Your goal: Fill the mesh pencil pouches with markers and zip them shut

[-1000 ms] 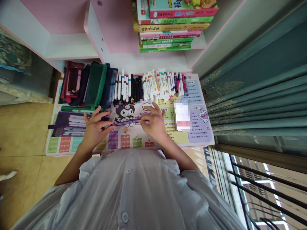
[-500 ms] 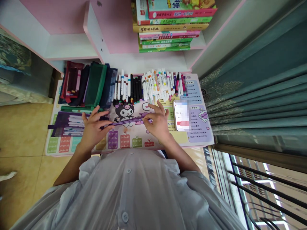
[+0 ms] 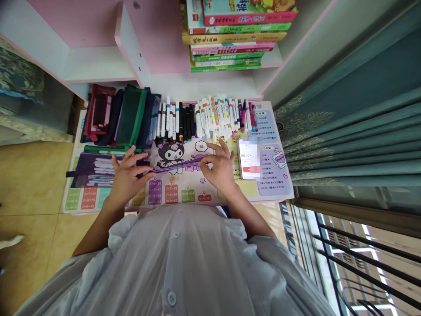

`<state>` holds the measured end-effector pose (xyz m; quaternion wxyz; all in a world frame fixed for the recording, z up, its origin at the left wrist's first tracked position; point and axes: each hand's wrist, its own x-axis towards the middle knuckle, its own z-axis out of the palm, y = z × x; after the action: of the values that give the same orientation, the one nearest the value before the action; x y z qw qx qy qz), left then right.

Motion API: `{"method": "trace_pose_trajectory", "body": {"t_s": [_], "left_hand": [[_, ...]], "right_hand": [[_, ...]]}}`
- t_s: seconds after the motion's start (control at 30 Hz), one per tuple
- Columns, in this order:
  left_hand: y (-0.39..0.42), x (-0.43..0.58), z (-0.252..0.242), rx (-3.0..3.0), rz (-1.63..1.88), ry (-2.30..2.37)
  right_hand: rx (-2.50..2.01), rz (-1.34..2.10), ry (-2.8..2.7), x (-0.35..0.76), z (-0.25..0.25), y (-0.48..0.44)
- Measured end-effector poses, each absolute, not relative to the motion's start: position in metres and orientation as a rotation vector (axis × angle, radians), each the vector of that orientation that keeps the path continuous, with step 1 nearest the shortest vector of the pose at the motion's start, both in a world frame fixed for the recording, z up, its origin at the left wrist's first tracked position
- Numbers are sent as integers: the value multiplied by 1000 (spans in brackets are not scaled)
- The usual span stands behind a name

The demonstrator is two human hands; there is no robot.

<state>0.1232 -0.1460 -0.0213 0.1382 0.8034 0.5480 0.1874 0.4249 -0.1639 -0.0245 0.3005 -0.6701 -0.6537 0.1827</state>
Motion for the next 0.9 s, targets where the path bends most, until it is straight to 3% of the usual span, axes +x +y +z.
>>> {"method": "trace_pose_trajectory", "body": {"t_s": [0.9], "left_hand": [[-145,113,-24,2300,573,1665]], "right_hand": [[-1811,456,-1575,450,-34,-161]]}}
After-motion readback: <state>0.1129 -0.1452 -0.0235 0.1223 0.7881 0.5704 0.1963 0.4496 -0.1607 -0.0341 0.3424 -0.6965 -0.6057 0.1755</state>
